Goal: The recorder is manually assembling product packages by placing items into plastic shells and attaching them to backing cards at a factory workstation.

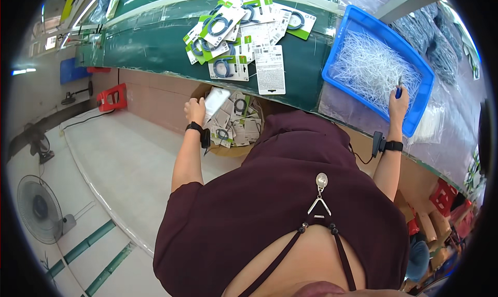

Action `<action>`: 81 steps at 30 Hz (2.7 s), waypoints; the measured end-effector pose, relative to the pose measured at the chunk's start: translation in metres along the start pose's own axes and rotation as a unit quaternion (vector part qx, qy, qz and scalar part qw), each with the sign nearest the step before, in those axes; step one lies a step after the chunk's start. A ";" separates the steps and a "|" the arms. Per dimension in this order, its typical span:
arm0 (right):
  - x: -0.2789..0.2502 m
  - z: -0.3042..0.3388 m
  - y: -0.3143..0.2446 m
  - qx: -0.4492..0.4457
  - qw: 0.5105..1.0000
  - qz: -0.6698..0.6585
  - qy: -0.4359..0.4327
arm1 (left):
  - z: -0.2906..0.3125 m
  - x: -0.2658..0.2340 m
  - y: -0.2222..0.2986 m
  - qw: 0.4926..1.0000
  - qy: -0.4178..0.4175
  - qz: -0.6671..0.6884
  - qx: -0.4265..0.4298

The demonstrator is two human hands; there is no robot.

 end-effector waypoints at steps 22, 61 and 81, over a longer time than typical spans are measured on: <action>0.018 0.048 -0.083 -0.010 0.952 -0.236 -0.192 | 0.096 0.088 0.279 0.568 -0.423 0.704 0.054; -0.068 0.065 -0.167 -0.161 0.983 -0.045 -0.082 | 0.247 -0.052 0.458 0.595 -0.481 0.498 0.408; -0.020 0.065 -0.148 -0.128 0.974 -0.089 -0.164 | 0.241 -0.024 0.468 0.618 -0.434 0.493 0.433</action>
Point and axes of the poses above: each hand's wrist, its own z-axis away from the middle knuckle, its own x-axis out of the palm, y = z × x, the point moved 10 cm from there along -z, towards the middle knuckle, and after that the axes turned 7 degrees about -y, right-handed, at the moved point
